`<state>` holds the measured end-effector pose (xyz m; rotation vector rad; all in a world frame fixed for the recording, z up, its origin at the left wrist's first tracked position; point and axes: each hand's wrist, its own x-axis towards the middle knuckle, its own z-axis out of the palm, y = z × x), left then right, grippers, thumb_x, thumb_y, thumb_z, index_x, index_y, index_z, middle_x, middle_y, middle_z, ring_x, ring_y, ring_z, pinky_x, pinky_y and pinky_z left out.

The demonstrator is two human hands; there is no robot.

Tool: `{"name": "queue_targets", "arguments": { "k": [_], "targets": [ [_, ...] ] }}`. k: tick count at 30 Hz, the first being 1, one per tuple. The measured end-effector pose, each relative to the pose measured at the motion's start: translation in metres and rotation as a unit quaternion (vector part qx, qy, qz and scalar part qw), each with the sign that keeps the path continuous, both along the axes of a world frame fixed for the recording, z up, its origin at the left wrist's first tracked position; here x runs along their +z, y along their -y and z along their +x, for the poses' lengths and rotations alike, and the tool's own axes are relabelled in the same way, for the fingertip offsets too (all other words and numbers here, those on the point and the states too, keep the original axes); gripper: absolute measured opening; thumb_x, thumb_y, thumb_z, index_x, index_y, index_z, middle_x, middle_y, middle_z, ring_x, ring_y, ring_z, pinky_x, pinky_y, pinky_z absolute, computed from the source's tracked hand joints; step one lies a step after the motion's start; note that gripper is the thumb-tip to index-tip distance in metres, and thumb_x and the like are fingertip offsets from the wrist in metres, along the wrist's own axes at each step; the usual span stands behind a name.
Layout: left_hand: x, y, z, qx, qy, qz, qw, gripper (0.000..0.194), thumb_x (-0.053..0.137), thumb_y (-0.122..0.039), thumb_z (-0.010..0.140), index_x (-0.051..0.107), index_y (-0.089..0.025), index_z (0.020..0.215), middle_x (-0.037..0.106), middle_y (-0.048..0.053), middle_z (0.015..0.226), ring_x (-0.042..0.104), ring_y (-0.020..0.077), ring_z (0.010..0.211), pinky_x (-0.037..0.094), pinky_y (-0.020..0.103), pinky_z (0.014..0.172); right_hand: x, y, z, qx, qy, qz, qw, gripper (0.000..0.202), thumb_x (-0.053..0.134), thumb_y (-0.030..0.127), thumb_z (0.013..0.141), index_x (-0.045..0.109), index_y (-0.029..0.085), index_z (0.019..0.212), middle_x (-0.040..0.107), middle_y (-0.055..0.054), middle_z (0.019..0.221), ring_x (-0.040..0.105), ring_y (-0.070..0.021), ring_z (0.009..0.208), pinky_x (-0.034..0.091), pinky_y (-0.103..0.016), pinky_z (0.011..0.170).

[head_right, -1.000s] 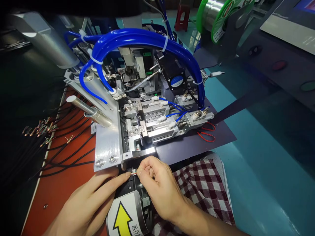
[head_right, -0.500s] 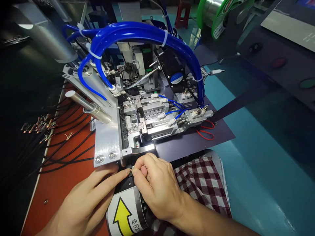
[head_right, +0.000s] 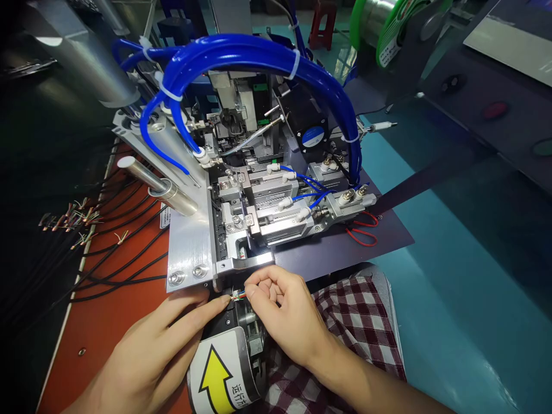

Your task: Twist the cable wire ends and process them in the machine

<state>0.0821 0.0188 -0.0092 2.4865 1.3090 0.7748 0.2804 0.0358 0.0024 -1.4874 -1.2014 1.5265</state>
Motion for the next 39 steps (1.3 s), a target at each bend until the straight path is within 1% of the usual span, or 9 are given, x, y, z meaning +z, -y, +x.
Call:
{"name": "queue_targets", "arguments": {
  "k": [2, 6, 9, 13, 18, 20, 29, 35, 39],
  "targets": [
    [0.001, -0.0005, 0.0001, -0.002, -0.002, 0.0, 1.0, 0.036, 0.035, -0.015, 0.092, 0.064, -0.023, 0.114, 0.064, 0.006, 0.096, 0.063, 0.0151, 0.083, 0.052, 0.022, 0.072, -0.0004, -0.0025, -0.0014, 0.0, -0.013, -0.021, 1.0, 0.016, 0.058, 0.032, 0.081, 0.061, 0.017, 0.078, 0.052, 0.001, 0.063, 0.045, -0.0126, 0.057, 0.038, -0.025, 0.051],
    [0.0016, -0.0017, 0.0006, -0.005, -0.007, 0.006, 1.0, 0.036, 0.036, -0.016, 0.092, 0.064, -0.023, 0.114, 0.065, 0.006, 0.095, 0.063, 0.0149, 0.08, 0.052, 0.021, 0.071, -0.0003, -0.004, -0.004, 0.0, -0.026, -0.045, 0.999, 0.015, 0.061, 0.031, 0.077, 0.059, 0.017, 0.072, 0.049, 0.003, 0.059, 0.043, -0.0118, 0.054, 0.035, -0.024, 0.048],
    [0.0008, -0.0023, 0.0012, -0.003, -0.012, 0.025, 1.0, 0.036, 0.035, -0.015, 0.093, 0.064, -0.022, 0.112, 0.065, 0.006, 0.092, 0.062, 0.0148, 0.078, 0.052, 0.021, 0.069, -0.0002, -0.0018, -0.005, -0.005, -0.022, -0.038, 0.999, 0.013, 0.06, 0.028, 0.077, 0.058, 0.017, 0.071, 0.046, 0.003, 0.059, 0.04, -0.0107, 0.053, 0.033, -0.023, 0.047],
    [0.0009, -0.0028, 0.0014, -0.007, -0.015, 0.029, 0.999, 0.036, 0.035, -0.013, 0.092, 0.064, -0.022, 0.112, 0.064, 0.006, 0.091, 0.062, 0.0148, 0.077, 0.051, 0.021, 0.068, 0.0002, 0.0007, -0.0059, -0.012, -0.007, -0.01, 1.0, 0.01, 0.062, 0.024, 0.076, 0.057, 0.017, 0.07, 0.043, 0.005, 0.059, 0.036, -0.0091, 0.052, 0.031, -0.022, 0.046],
    [0.0029, -0.0025, 0.0005, -0.01, -0.014, 0.016, 1.0, 0.037, 0.035, -0.014, 0.091, 0.064, -0.022, 0.114, 0.065, 0.006, 0.092, 0.062, 0.015, 0.079, 0.052, 0.021, 0.069, 0.002, -0.0016, -0.0046, -0.022, -0.089, -0.076, 0.993, 0.015, 0.063, 0.031, 0.074, 0.059, 0.016, 0.074, 0.052, 0.003, 0.059, 0.045, -0.0105, 0.053, 0.039, -0.023, 0.048],
    [0.0033, -0.0026, 0.0003, -0.005, -0.015, 0.014, 1.0, 0.038, 0.035, -0.016, 0.091, 0.064, -0.023, 0.114, 0.065, 0.006, 0.092, 0.063, 0.0153, 0.079, 0.052, 0.021, 0.069, 0.0021, -0.0028, -0.0036, -0.03, -0.097, -0.092, 0.991, 0.017, 0.066, 0.032, 0.072, 0.06, 0.017, 0.074, 0.052, 0.004, 0.057, 0.045, -0.0103, 0.052, 0.039, -0.022, 0.047],
    [0.0013, -0.0014, -0.0004, -0.001, -0.019, 0.018, 1.0, 0.038, 0.034, -0.014, 0.092, 0.066, -0.022, 0.11, 0.064, 0.006, 0.09, 0.062, 0.0152, 0.077, 0.052, 0.021, 0.066, -0.0006, -0.0043, -0.0047, -0.025, -0.097, -0.092, 0.991, 0.015, 0.065, 0.03, 0.068, 0.058, 0.017, 0.072, 0.048, 0.004, 0.057, 0.042, -0.01, 0.052, 0.034, -0.022, 0.047],
    [0.0018, 0.0003, -0.0033, -0.018, -0.011, -0.025, 0.999, 0.038, 0.036, -0.012, 0.092, 0.061, -0.022, 0.118, 0.062, 0.007, 0.097, 0.061, 0.0161, 0.084, 0.052, 0.024, 0.072, -0.0005, -0.0039, -0.0071, -0.024, -0.096, -0.089, 0.991, 0.014, 0.064, 0.029, 0.067, 0.058, 0.017, 0.071, 0.048, 0.004, 0.057, 0.041, -0.0103, 0.053, 0.033, -0.022, 0.047],
    [0.0037, 0.0002, -0.0029, -0.024, -0.004, -0.03, 0.999, 0.038, 0.037, -0.011, 0.091, 0.06, -0.021, 0.119, 0.061, 0.008, 0.1, 0.06, 0.0161, 0.086, 0.051, 0.024, 0.073, -0.0006, -0.0038, -0.0076, -0.022, -0.09, -0.087, 0.992, 0.013, 0.063, 0.028, 0.069, 0.058, 0.017, 0.07, 0.047, 0.004, 0.057, 0.04, -0.0103, 0.053, 0.033, -0.022, 0.048]
  ]
}}
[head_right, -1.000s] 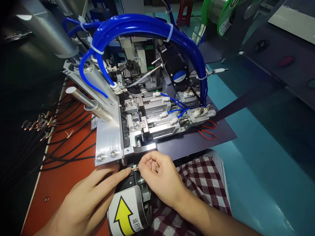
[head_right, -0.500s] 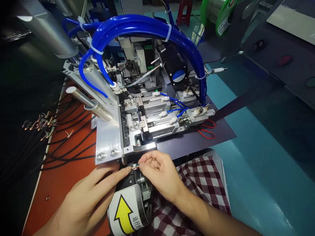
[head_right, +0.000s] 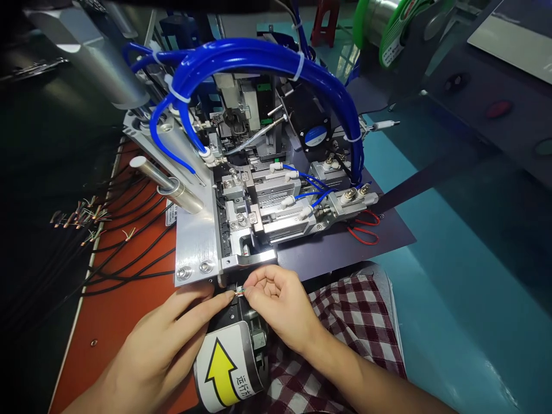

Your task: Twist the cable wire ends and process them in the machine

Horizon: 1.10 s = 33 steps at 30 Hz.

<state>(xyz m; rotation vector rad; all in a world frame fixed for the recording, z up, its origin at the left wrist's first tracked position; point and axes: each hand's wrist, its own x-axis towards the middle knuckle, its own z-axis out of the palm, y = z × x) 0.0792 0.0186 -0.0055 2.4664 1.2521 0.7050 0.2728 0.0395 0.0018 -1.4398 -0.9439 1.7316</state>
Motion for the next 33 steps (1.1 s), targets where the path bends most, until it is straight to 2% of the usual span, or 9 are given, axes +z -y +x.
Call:
{"name": "queue_targets", "arguments": {
  "k": [3, 5, 9, 12, 16, 21, 25, 29, 33],
  "targets": [
    [0.001, 0.0, 0.0, -0.006, 0.008, 0.005, 1.0, 0.037, 0.037, -0.01, 0.091, 0.06, -0.02, 0.119, 0.06, 0.007, 0.098, 0.059, 0.0156, 0.084, 0.051, 0.023, 0.071, 0.0, 0.001, -0.001, 0.004, 0.027, 0.026, 0.999, 0.01, 0.061, 0.026, 0.072, 0.057, 0.017, 0.07, 0.045, 0.004, 0.056, 0.039, -0.0101, 0.052, 0.033, -0.023, 0.047],
    [0.0, 0.0, -0.001, -0.009, 0.011, 0.006, 1.0, 0.036, 0.038, -0.01, 0.091, 0.059, -0.02, 0.12, 0.059, 0.007, 0.1, 0.059, 0.0161, 0.086, 0.05, 0.024, 0.072, -0.001, 0.004, -0.001, 0.005, 0.081, 0.079, 0.994, 0.006, 0.059, 0.021, 0.073, 0.058, 0.017, 0.07, 0.045, 0.004, 0.058, 0.038, -0.0098, 0.051, 0.033, -0.023, 0.047],
    [-0.003, 0.0, -0.002, -0.015, 0.008, 0.003, 1.0, 0.038, 0.039, -0.01, 0.091, 0.057, -0.02, 0.122, 0.058, 0.008, 0.103, 0.058, 0.0167, 0.09, 0.05, 0.024, 0.075, -0.004, 0.009, -0.003, 0.005, 0.176, 0.223, 0.959, 0.006, 0.056, 0.012, 0.074, 0.058, 0.017, 0.071, 0.048, 0.001, 0.066, 0.042, -0.0103, 0.054, 0.035, -0.021, 0.044],
    [-0.004, 0.001, -0.003, -0.014, 0.006, 0.004, 1.0, 0.037, 0.038, -0.01, 0.092, 0.057, -0.02, 0.122, 0.057, 0.008, 0.104, 0.057, 0.017, 0.09, 0.05, 0.025, 0.076, -0.005, 0.012, -0.003, 0.006, 0.182, 0.272, 0.945, 0.007, 0.054, 0.011, 0.076, 0.057, 0.017, 0.073, 0.048, 0.0, 0.068, 0.045, -0.011, 0.055, 0.035, -0.02, 0.042],
    [-0.003, 0.0, -0.001, -0.017, -0.001, -0.002, 1.0, 0.037, 0.038, -0.011, 0.092, 0.056, -0.02, 0.124, 0.057, 0.008, 0.103, 0.057, 0.0172, 0.088, 0.049, 0.025, 0.074, -0.004, 0.01, -0.001, 0.01, 0.175, 0.26, 0.95, 0.008, 0.055, 0.014, 0.079, 0.059, 0.017, 0.073, 0.05, 0.001, 0.065, 0.044, -0.0108, 0.054, 0.038, -0.022, 0.046],
    [-0.001, 0.0, -0.001, -0.016, -0.004, -0.006, 1.0, 0.038, 0.037, -0.01, 0.092, 0.056, -0.02, 0.123, 0.056, 0.009, 0.104, 0.057, 0.0174, 0.089, 0.049, 0.026, 0.074, -0.006, 0.008, 0.003, 0.006, 0.128, 0.178, 0.976, 0.006, 0.059, 0.021, 0.079, 0.063, 0.018, 0.076, 0.055, 0.0, 0.067, 0.046, -0.0121, 0.056, 0.038, -0.024, 0.049],
    [-0.002, -0.001, -0.002, -0.023, -0.003, 0.004, 1.0, 0.039, 0.037, -0.009, 0.091, 0.056, -0.02, 0.123, 0.056, 0.008, 0.104, 0.057, 0.017, 0.088, 0.05, 0.025, 0.074, -0.008, 0.01, 0.006, 0.002, 0.106, 0.134, 0.985, 0.006, 0.061, 0.023, 0.078, 0.064, 0.018, 0.078, 0.051, 0.001, 0.063, 0.044, -0.012, 0.055, 0.037, -0.024, 0.049],
    [-0.002, -0.002, -0.001, -0.022, -0.002, 0.006, 1.0, 0.038, 0.037, -0.009, 0.091, 0.057, -0.02, 0.122, 0.056, 0.008, 0.105, 0.057, 0.017, 0.089, 0.05, 0.025, 0.076, -0.009, 0.011, 0.005, 0.011, 0.109, 0.139, 0.984, 0.009, 0.06, 0.023, 0.08, 0.061, 0.017, 0.073, 0.046, 0.003, 0.059, 0.039, -0.0102, 0.052, 0.035, -0.023, 0.047],
    [0.0, -0.001, 0.0, -0.02, 0.009, -0.005, 1.0, 0.038, 0.037, -0.008, 0.091, 0.057, -0.019, 0.122, 0.056, 0.008, 0.103, 0.057, 0.016, 0.088, 0.049, 0.024, 0.076, -0.008, 0.01, 0.005, 0.024, 0.139, 0.188, 0.972, 0.008, 0.058, 0.018, 0.08, 0.059, 0.017, 0.072, 0.046, 0.004, 0.06, 0.04, -0.0099, 0.052, 0.035, -0.022, 0.046]
  ]
}}
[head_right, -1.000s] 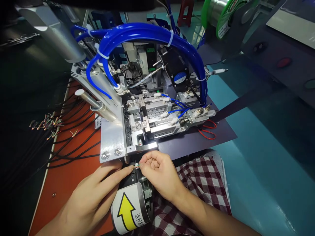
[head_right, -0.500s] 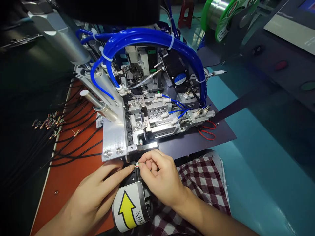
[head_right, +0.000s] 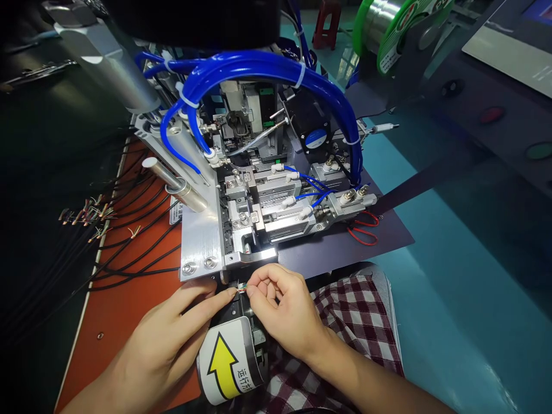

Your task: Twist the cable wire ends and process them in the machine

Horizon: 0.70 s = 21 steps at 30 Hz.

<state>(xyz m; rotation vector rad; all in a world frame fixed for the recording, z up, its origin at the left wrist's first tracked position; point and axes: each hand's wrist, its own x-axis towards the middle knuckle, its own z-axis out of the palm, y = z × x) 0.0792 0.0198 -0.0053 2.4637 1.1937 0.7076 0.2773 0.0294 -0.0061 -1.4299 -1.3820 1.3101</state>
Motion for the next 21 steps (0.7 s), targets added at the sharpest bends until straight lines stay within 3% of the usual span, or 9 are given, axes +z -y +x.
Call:
{"name": "queue_targets", "arguments": {
  "k": [7, 14, 21],
  "targets": [
    [0.0, 0.001, -0.002, -0.012, -0.004, -0.01, 1.0, 0.039, 0.038, -0.008, 0.09, 0.056, -0.018, 0.123, 0.056, 0.008, 0.1, 0.056, 0.0167, 0.086, 0.049, 0.025, 0.072, 0.004, 0.004, 0.002, -0.007, 0.046, 0.096, 0.994, 0.005, 0.06, 0.014, 0.078, 0.061, 0.016, 0.083, 0.051, 0.0, 0.072, 0.048, -0.0102, 0.054, 0.042, -0.02, 0.044],
    [0.001, 0.0, 0.0, -0.004, -0.009, -0.009, 1.0, 0.038, 0.038, -0.007, 0.089, 0.057, -0.019, 0.121, 0.058, 0.008, 0.099, 0.058, 0.0172, 0.084, 0.05, 0.026, 0.07, 0.003, 0.006, 0.0, -0.011, 0.06, 0.164, 0.985, 0.004, 0.06, 0.012, 0.08, 0.061, 0.016, 0.08, 0.051, -0.001, 0.07, 0.051, -0.0104, 0.055, 0.041, -0.018, 0.041],
    [0.012, -0.004, 0.001, -0.022, -0.024, 0.005, 0.999, 0.034, 0.039, -0.008, 0.089, 0.06, -0.015, 0.115, 0.061, 0.009, 0.095, 0.06, 0.0168, 0.08, 0.053, 0.025, 0.067, 0.004, 0.005, -0.002, -0.009, 0.06, 0.105, 0.993, 0.002, 0.061, 0.018, 0.08, 0.061, 0.017, 0.082, 0.052, -0.003, 0.075, 0.05, -0.0116, 0.057, 0.042, -0.02, 0.041]
  ]
}}
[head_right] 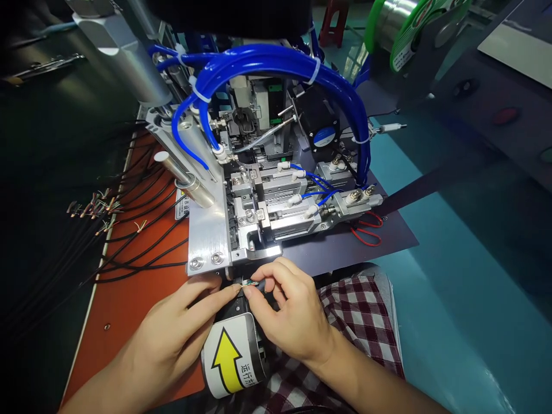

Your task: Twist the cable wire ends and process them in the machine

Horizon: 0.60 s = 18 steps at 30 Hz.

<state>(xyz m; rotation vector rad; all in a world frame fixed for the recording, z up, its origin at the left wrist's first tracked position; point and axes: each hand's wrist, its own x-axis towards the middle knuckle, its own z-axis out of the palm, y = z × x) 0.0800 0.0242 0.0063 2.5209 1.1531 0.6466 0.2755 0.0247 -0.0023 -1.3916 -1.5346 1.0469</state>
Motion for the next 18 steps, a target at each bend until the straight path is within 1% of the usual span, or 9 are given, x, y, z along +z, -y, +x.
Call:
{"name": "queue_targets", "arguments": {
  "k": [3, 6, 9, 13, 15, 18],
  "targets": [
    [-0.004, 0.001, 0.0, 0.01, 0.009, 0.002, 1.0, 0.035, 0.039, -0.01, 0.091, 0.059, -0.017, 0.118, 0.061, 0.009, 0.097, 0.06, 0.0166, 0.082, 0.053, 0.025, 0.069, 0.002, -0.002, -0.002, 0.005, 0.015, -0.005, 1.0, 0.006, 0.057, 0.018, 0.083, 0.059, 0.018, 0.077, 0.052, -0.002, 0.073, 0.05, -0.0122, 0.058, 0.041, -0.021, 0.044],
    [-0.01, 0.003, -0.001, 0.018, 0.024, 0.002, 1.0, 0.036, 0.039, -0.011, 0.091, 0.058, -0.018, 0.121, 0.06, 0.009, 0.1, 0.06, 0.018, 0.088, 0.053, 0.028, 0.075, 0.005, -0.002, -0.003, 0.028, 0.035, 0.009, 0.999, 0.009, 0.055, 0.018, 0.085, 0.059, 0.018, 0.076, 0.05, -0.001, 0.07, 0.048, -0.0124, 0.057, 0.04, -0.024, 0.048],
    [-0.008, 0.003, -0.001, 0.014, 0.018, 0.011, 1.0, 0.035, 0.04, -0.009, 0.09, 0.059, -0.016, 0.119, 0.06, 0.01, 0.1, 0.06, 0.0183, 0.087, 0.053, 0.028, 0.075, 0.006, -0.001, -0.002, 0.041, 0.029, 0.015, 0.999, 0.01, 0.053, 0.018, 0.086, 0.058, 0.019, 0.077, 0.05, 0.0, 0.069, 0.048, -0.013, 0.058, 0.04, -0.026, 0.053],
    [-0.001, 0.0, -0.002, -0.01, -0.004, 0.004, 1.0, 0.036, 0.041, -0.005, 0.088, 0.06, -0.014, 0.117, 0.061, 0.01, 0.099, 0.061, 0.0174, 0.085, 0.054, 0.026, 0.072, 0.004, -0.002, -0.002, 0.013, -0.021, -0.05, 0.998, 0.012, 0.052, 0.019, 0.087, 0.057, 0.019, 0.076, 0.053, 0.0, 0.071, 0.049, -0.0137, 0.063, 0.042, -0.026, 0.057],
    [-0.003, 0.0, -0.002, 0.001, 0.004, 0.004, 1.0, 0.037, 0.039, -0.005, 0.088, 0.059, -0.015, 0.118, 0.06, 0.01, 0.1, 0.061, 0.0177, 0.087, 0.054, 0.026, 0.073, 0.004, -0.002, -0.001, -0.003, -0.047, -0.096, 0.994, 0.012, 0.054, 0.022, 0.087, 0.058, 0.019, 0.077, 0.055, 0.0, 0.071, 0.05, -0.0139, 0.063, 0.043, -0.026, 0.057],
    [-0.011, 0.003, -0.002, 0.018, 0.014, 0.007, 1.0, 0.038, 0.038, -0.007, 0.089, 0.058, -0.018, 0.12, 0.059, 0.009, 0.104, 0.06, 0.0185, 0.089, 0.053, 0.028, 0.075, 0.005, -0.003, 0.001, -0.029, -0.088, -0.146, 0.985, 0.013, 0.055, 0.027, 0.087, 0.06, 0.018, 0.078, 0.058, -0.001, 0.072, 0.053, -0.0145, 0.064, 0.043, -0.025, 0.054]
  ]
}}
